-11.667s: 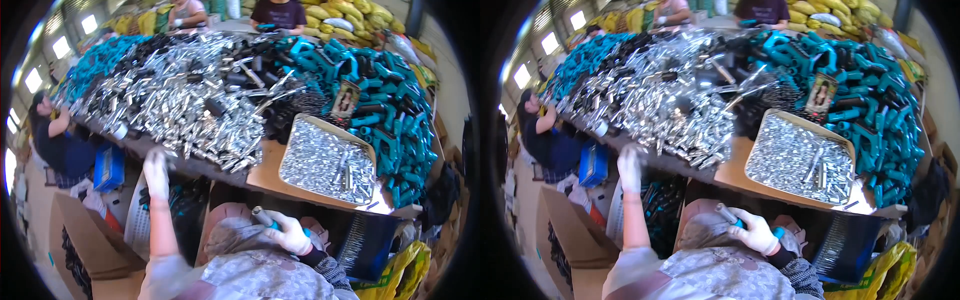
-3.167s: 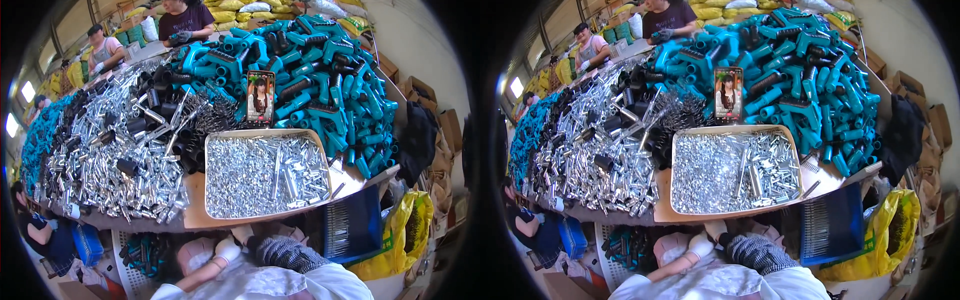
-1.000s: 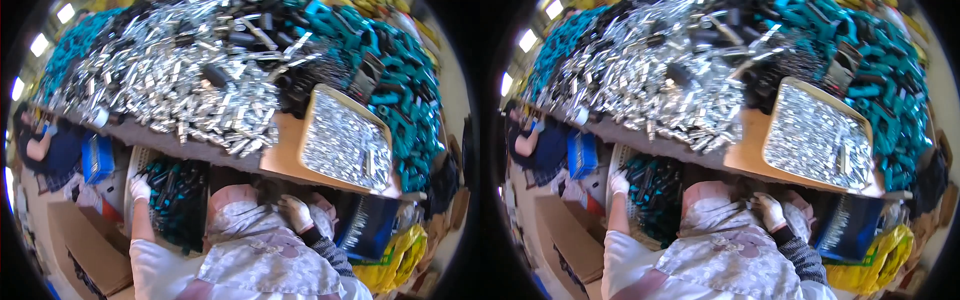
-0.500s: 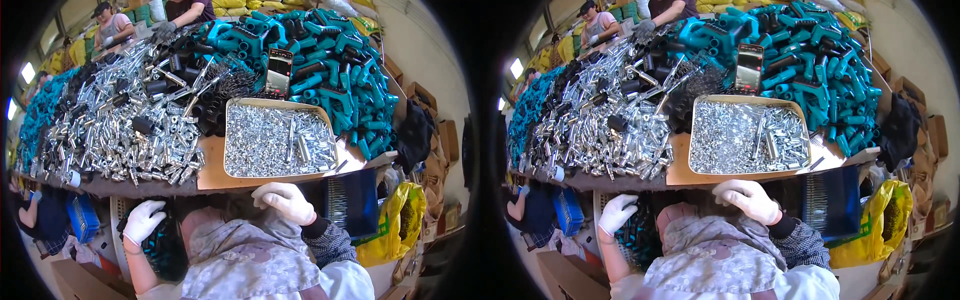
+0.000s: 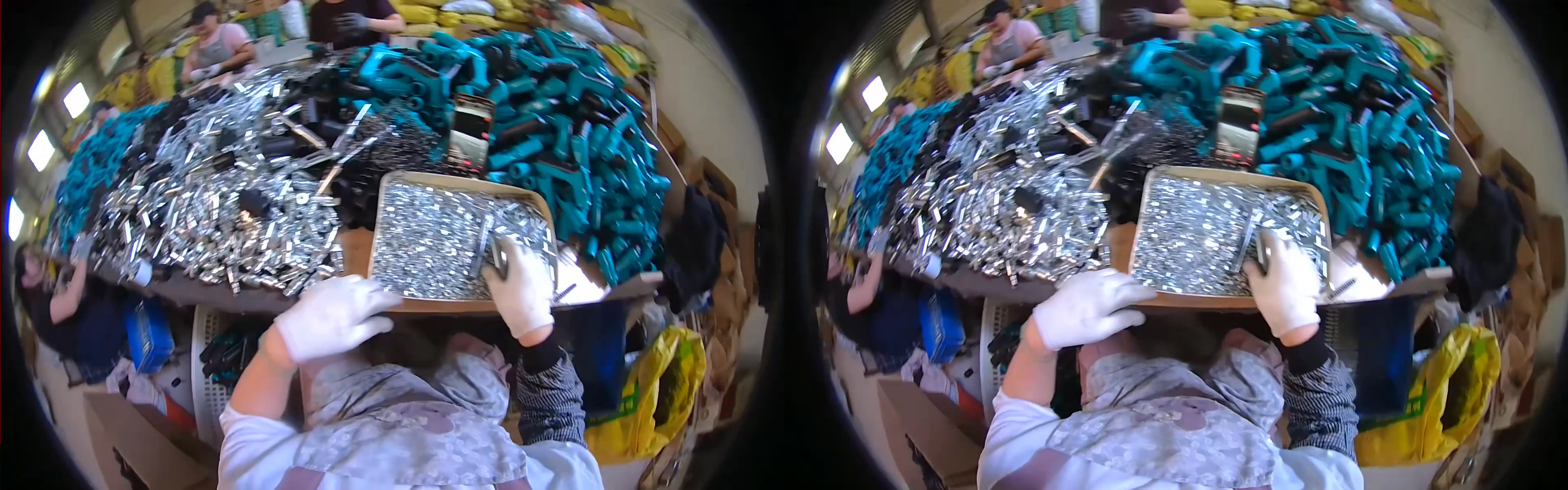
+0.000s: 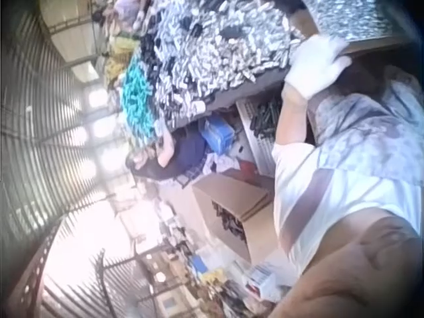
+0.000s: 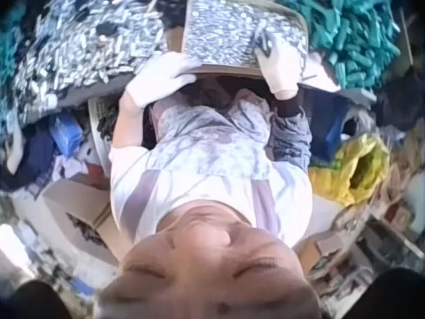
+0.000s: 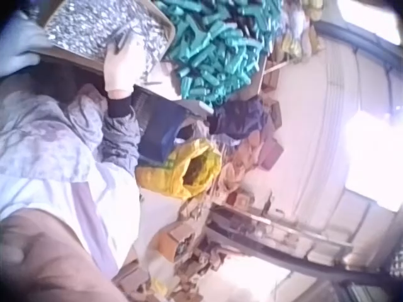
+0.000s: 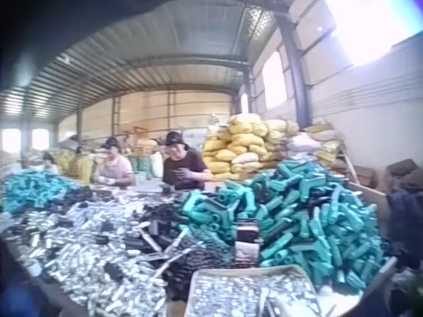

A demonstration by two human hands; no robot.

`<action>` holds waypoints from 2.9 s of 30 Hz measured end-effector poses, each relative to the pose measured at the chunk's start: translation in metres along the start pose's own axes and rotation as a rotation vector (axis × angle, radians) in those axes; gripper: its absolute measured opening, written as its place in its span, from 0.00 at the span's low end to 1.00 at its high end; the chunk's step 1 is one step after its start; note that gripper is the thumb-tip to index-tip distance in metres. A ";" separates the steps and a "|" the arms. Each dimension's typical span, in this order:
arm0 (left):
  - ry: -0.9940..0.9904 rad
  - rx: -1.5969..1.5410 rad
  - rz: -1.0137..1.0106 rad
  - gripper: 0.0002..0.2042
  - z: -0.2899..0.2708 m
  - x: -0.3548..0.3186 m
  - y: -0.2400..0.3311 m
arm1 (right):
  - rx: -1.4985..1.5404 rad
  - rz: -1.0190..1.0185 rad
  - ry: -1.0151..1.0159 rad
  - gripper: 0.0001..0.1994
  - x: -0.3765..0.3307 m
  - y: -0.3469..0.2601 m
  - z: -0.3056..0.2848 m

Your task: Assembling plastic teal-colored handles with metal internal components and screws at a warehouse workbench.

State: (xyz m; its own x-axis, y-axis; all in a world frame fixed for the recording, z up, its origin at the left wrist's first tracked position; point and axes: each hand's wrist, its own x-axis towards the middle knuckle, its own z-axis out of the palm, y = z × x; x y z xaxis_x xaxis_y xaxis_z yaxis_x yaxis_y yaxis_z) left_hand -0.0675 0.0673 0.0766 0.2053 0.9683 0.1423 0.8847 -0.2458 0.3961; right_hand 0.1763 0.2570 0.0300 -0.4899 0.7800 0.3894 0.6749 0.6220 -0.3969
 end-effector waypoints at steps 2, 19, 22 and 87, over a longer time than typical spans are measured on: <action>-0.042 0.030 -0.078 0.18 -0.007 0.006 0.003 | 0.010 -0.011 0.039 0.19 0.001 0.009 0.001; 0.259 0.593 -0.624 0.14 -0.062 0.091 -0.195 | 1.474 0.099 0.246 0.30 -0.040 -0.035 -0.012; 0.253 0.751 -0.589 0.11 -0.056 0.096 -0.209 | 1.624 0.180 0.093 0.30 -0.055 -0.027 -0.012; 0.473 -0.739 -0.437 0.17 0.072 -0.064 0.049 | -0.094 -0.421 -0.404 0.18 0.099 -0.046 0.020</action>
State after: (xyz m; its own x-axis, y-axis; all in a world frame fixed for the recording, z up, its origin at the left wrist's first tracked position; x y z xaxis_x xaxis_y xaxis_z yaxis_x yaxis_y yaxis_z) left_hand -0.0072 -0.0036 0.0210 -0.4097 0.9024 0.1333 0.3250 0.0079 0.9457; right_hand 0.0859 0.3072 0.0705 -0.8849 0.4432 0.1431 0.4140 0.8893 -0.1940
